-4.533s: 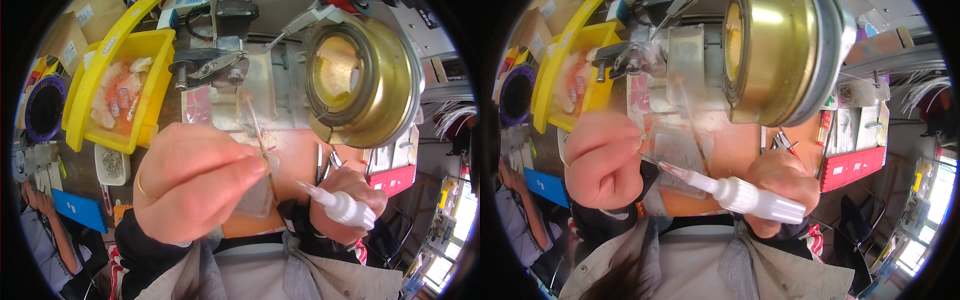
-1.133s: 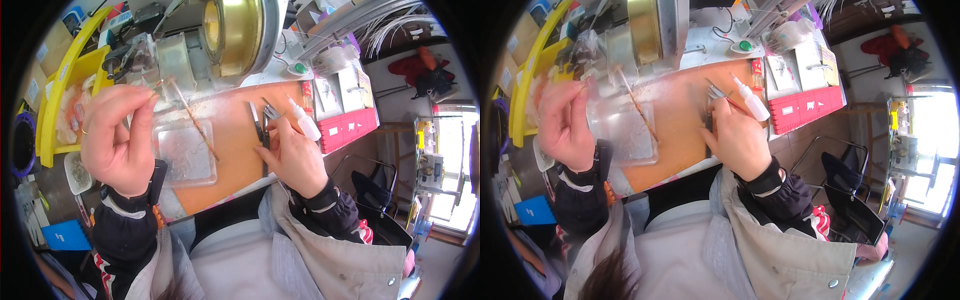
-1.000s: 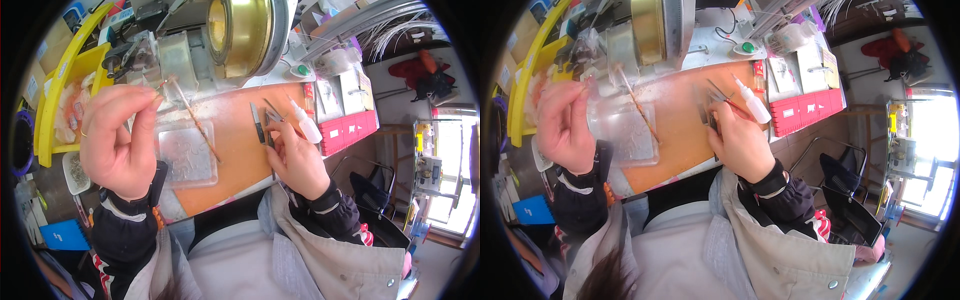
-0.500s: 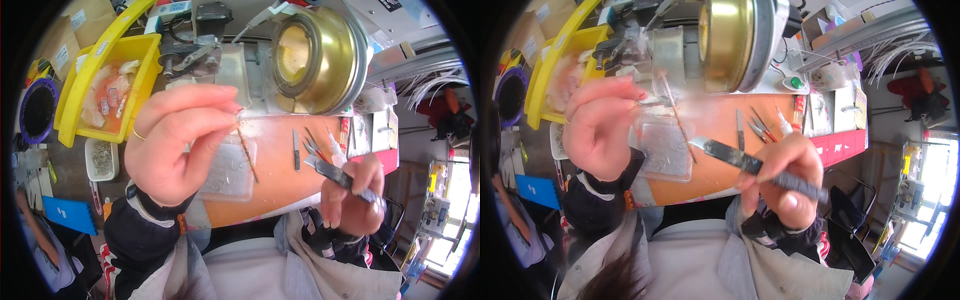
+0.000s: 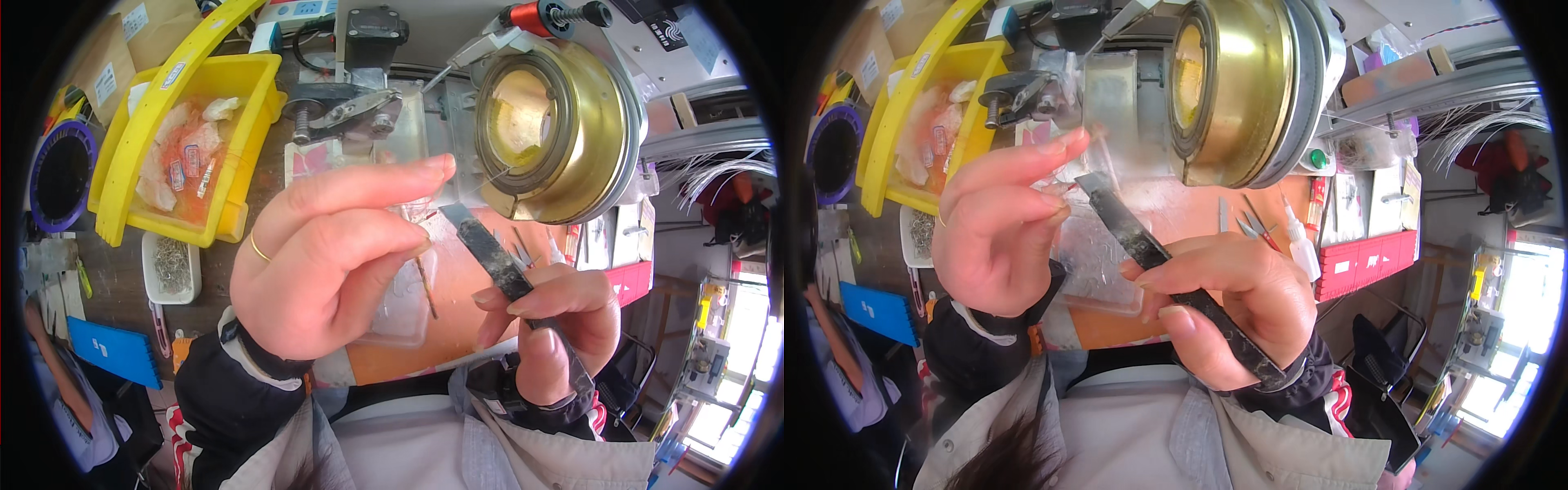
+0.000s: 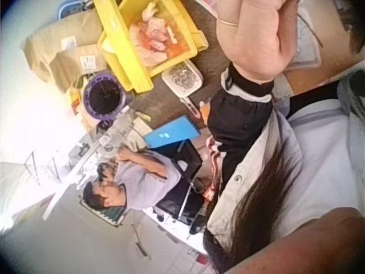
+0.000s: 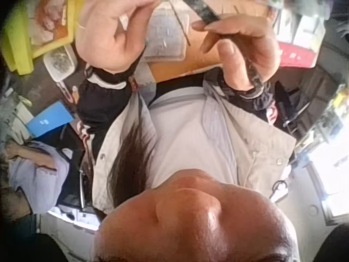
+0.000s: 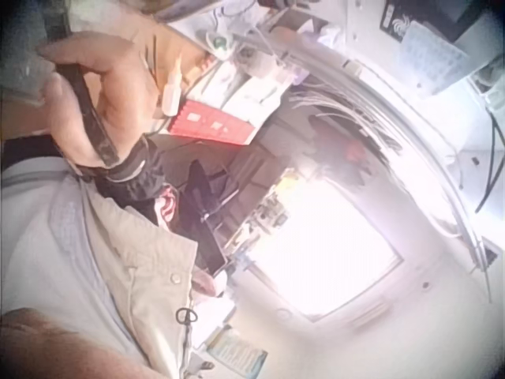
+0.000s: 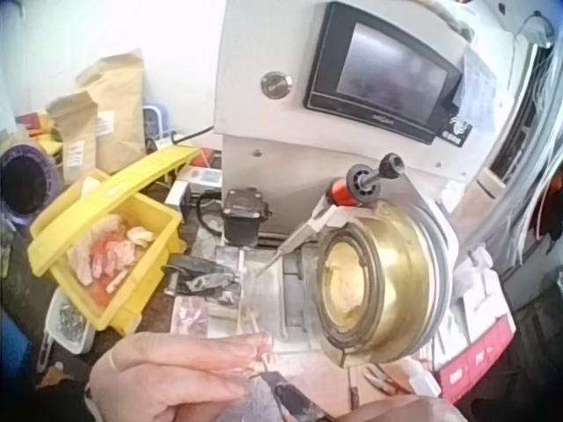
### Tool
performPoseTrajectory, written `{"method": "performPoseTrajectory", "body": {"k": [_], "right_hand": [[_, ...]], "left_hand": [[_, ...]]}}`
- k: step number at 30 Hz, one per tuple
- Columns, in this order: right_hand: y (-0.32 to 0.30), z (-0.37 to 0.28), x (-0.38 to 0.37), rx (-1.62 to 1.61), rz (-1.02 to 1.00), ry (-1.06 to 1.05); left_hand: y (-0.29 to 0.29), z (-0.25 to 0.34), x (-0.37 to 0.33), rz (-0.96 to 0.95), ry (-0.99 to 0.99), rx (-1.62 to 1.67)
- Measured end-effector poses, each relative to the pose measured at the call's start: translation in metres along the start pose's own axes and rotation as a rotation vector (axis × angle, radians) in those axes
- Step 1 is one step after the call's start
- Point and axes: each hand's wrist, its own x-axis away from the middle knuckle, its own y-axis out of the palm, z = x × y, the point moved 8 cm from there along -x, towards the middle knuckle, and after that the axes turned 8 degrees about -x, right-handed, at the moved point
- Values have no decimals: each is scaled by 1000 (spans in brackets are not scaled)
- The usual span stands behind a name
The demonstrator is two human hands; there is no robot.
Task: Assembling small metal components using wire, glue, and tape at a workbench.
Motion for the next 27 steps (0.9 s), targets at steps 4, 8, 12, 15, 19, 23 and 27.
{"method": "performPoseTrajectory", "body": {"k": [4, 8, 12, 15, 19, 23, 27], "right_hand": [[1, 3, 0, 128, -48, 48], [2, 4, 1, 124, -38, 34], [3, 7, 0, 143, -48, 46], [4, 8, -2, 187, -57, 59], [8, 10, -3, 227, -69, 56], [5, 6, 3, 218, -45, 43], [5, 7, 1, 154, -48, 31]], "left_hand": [[1, -2, 2, -9, -15, 13], [1, -1, 2, -8, -10, 30], [1, -2, 3, -1, -13, 23], [3, -2, 2, 13, -9, 33], [0, -1, 1, 23, 5, -5], [2, 2, 0, -16, -7, 2], [3, 2, 0, -26, -12, 3]]}}
